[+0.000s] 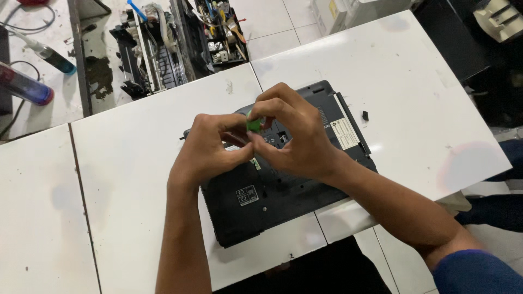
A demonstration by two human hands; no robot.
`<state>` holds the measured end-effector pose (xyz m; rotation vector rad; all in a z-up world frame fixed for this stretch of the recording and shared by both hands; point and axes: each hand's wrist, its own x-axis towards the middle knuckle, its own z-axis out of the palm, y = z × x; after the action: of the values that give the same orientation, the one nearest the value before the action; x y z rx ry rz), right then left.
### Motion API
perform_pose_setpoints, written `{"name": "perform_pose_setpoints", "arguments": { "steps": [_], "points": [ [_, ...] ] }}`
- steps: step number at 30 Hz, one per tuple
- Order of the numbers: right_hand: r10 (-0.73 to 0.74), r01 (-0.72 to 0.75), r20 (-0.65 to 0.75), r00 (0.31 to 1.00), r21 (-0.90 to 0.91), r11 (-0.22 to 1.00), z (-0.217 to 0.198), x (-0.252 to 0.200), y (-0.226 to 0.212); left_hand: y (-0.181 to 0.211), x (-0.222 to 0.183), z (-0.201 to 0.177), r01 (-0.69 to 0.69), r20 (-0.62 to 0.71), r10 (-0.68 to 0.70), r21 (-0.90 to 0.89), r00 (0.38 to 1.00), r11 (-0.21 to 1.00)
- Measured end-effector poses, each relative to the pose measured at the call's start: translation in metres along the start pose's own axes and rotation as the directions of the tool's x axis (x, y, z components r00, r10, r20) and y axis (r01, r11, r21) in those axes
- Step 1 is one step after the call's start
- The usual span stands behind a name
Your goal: The person uses a green screwdriver to remove screws from the bottom panel of a laptop. They then lift off the panel to expose the internal components, including RAM slots and a hard drive.
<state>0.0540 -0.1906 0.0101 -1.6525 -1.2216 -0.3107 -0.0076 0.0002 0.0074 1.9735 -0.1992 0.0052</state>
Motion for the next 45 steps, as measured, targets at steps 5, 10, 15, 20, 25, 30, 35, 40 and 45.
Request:
{"name": "perform_pose_setpoints", "arguments": {
  "steps": [5,10,15,20,25,30,35,40,45],
  "points": [
    [0.005,-0.006,0.029,1.000,0.020,1.000,-0.003,0.001,-0.002,-0.009,-0.001,-0.007,0.001,0.004,-0.001,-0.001,1.000,1.000],
    [0.034,-0.033,0.051,0.998,-0.013,0.999,-0.006,-0.001,-0.002,-0.017,0.001,0.000,-0.001,-0.047,0.003,0.036,0.999,0.999],
    [0.063,-0.063,0.015,0.998,-0.012,0.998,-0.006,0.000,-0.001,-0.008,-0.001,0.001,-0.023,-0.007,0.023,0.008,1.000,1.000],
    [0.072,-0.072,-0.009,0.997,0.004,0.997,-0.006,0.001,-0.002,-0.005,-0.001,0.003,-0.045,-0.007,0.045,0.012,0.999,0.999],
    [0.100,-0.101,0.015,0.995,0.145,0.984,-0.010,0.005,0.008,-0.018,0.004,0.000,-0.037,0.026,0.039,-0.094,0.999,0.995],
    [0.011,-0.013,0.040,0.999,0.062,0.998,-0.010,0.005,-0.001,-0.033,0.003,0.000,-0.031,-0.058,0.031,0.008,0.998,0.999],
    [-0.011,0.009,0.036,0.999,0.057,0.998,-0.011,0.006,-0.004,-0.027,0.001,0.002,-0.019,0.002,0.020,-0.049,1.000,0.999],
    [0.008,-0.014,0.060,0.998,0.093,0.996,-0.009,0.002,0.005,-0.028,0.001,0.003,-0.009,0.048,0.013,-0.086,0.999,0.996],
    [-0.012,0.001,0.092,0.996,0.119,0.993,-0.010,0.005,0.006,-0.052,0.004,0.001,-0.047,-0.057,0.046,-0.003,0.997,0.999]
  ]
}}
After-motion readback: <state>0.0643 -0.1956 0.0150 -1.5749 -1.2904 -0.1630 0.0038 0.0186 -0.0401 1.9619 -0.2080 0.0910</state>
